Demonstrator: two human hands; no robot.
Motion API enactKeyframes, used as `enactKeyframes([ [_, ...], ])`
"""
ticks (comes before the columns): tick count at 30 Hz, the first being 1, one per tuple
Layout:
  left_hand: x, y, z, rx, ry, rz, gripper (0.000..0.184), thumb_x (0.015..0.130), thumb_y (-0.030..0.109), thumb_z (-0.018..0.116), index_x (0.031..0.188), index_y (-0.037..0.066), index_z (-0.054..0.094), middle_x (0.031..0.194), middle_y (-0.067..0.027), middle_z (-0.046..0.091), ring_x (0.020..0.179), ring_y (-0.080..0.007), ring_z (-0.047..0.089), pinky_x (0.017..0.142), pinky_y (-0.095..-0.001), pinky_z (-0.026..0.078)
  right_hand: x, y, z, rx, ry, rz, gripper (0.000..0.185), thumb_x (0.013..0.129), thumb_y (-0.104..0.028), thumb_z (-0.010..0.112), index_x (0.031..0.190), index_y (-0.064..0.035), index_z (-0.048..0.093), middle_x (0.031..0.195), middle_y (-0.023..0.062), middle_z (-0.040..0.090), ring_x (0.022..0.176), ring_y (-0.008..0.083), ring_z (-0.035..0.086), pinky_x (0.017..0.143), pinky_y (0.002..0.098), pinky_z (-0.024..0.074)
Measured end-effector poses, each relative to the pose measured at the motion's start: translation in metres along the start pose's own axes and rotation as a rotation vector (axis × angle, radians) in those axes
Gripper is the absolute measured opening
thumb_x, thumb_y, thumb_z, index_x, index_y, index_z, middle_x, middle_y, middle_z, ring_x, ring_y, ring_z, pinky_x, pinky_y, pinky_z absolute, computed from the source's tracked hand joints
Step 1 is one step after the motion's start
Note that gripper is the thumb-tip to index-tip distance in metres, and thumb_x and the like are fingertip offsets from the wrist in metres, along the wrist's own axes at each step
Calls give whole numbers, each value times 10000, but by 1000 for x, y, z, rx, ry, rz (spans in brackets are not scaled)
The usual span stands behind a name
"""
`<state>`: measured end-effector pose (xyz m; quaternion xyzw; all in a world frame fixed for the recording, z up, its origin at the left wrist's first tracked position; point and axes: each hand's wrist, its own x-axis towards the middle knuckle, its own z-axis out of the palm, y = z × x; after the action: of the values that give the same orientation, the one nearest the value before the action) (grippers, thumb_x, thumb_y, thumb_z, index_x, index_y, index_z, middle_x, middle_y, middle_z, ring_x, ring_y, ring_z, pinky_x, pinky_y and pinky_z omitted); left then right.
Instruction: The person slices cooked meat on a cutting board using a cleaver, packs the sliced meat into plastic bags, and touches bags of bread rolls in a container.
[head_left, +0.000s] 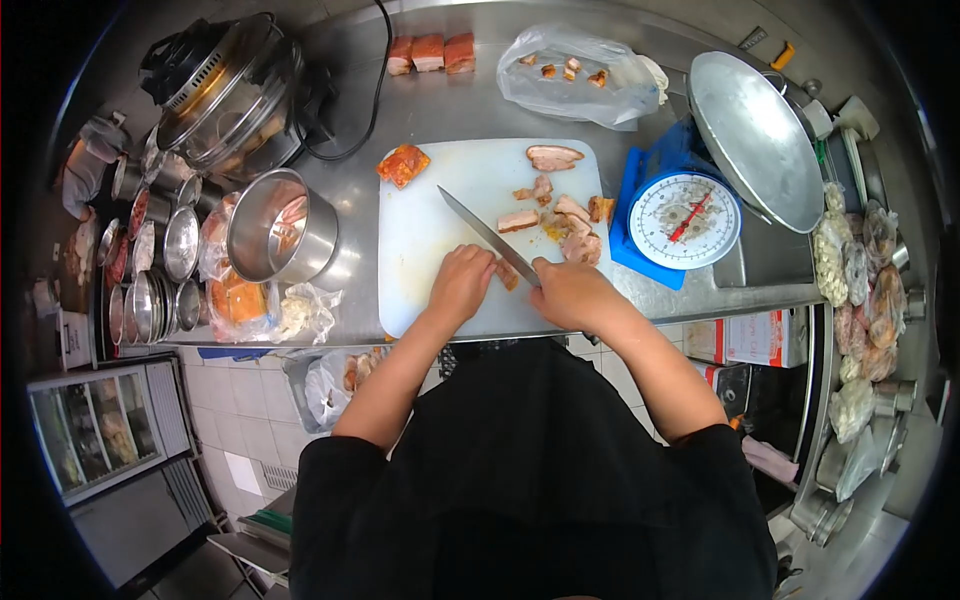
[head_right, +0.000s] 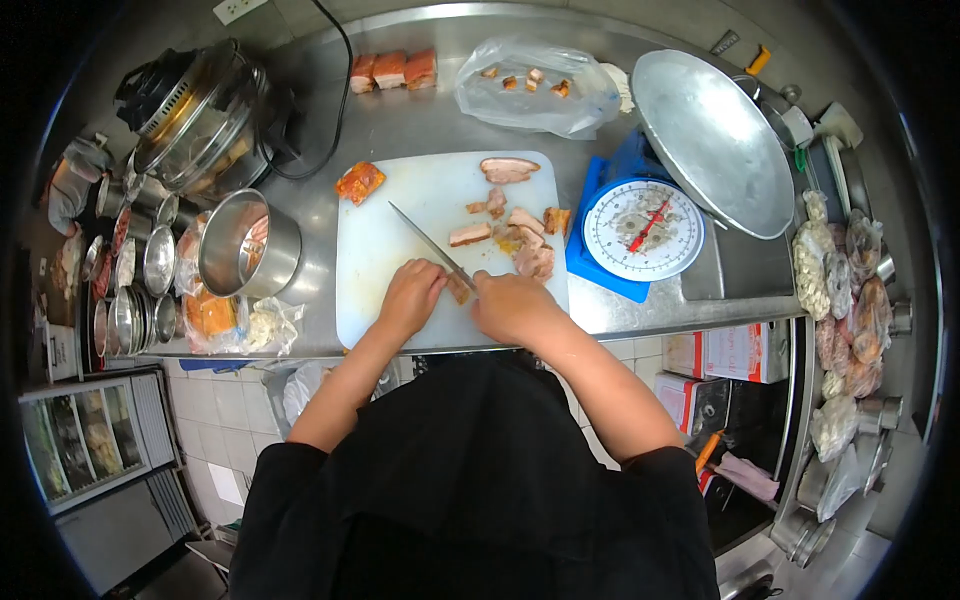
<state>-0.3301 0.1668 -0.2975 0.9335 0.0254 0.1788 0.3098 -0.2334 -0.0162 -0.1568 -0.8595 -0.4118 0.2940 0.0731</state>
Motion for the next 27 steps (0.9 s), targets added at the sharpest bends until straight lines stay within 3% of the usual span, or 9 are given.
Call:
enactKeyframes([
  [2,3,-3,3,10,-24,29,61,849,57,676,901,50,645,900,-116,626,913,-331,598,804,-442,469,-1,4,3,-19,-38,1,304,957,-233,549,1116,20,606,969,256,717,949,411,697,843,524,534],
  [4,6,-1,1,19,-54,24,54,856,60,667,899,44,639,903,-126,627,915,-340,597,820,-446,473,6,16,27,-23,75,-61,299,953,-228,552,1111,22,599,968,253,717,961,413,693,834,529,535],
  [8,5,-2,3,2,-42,21,62,874,68,669,901,22,636,911,-150,627,906,-362,592,813,-456,473,27,19,41,39,106,19,292,950,-232,563,1103,14,595,961,252,717,954,418,691,835,533,534],
  [14,1,-3,-2,-62,-1,6,66,866,64,683,900,28,640,920,-142,632,913,-360,594,819,-452,477,14,7,25,28,-31,-8,278,949,-232,565,1105,-3,594,955,264,713,940,438,683,842,537,527],
  [16,0,-5,0,-76,10,19,71,859,57,689,910,29,649,925,-138,636,921,-358,597,829,-451,479,28,9,55,11,131,5,295,945,-234,568,1109,11,589,966,272,711,941,437,688,853,542,520],
  [22,-3,-5,-3,-77,-1,56,76,858,44,687,929,32,662,933,-128,643,922,-351,599,837,-443,481,11,-3,3,99,-23,47,293,933,-224,566,1093,20,590,978,277,707,960,479,660,894,548,501],
  [24,-5,-6,-2,-70,7,59,76,855,39,686,927,33,663,933,-126,644,920,-351,599,838,-441,481,12,-4,18,81,-61,56,290,933,-225,564,1088,19,591,974,278,706,959,479,661,892,546,502],
  [26,-3,-6,0,-65,18,77,76,852,34,686,924,34,663,932,-124,645,917,-351,599,839,-440,480,29,9,60,70,163,5,295,932,-228,565,1091,18,596,956,289,702,961,466,669,882,543,506],
  [27,-1,-8,1,-60,21,77,76,849,33,687,922,35,663,930,-122,647,916,-349,601,839,-438,480,31,10,55,78,137,9,297,930,-228,568,1096,17,596,948,290,702,974,467,665,888,545,500],
])
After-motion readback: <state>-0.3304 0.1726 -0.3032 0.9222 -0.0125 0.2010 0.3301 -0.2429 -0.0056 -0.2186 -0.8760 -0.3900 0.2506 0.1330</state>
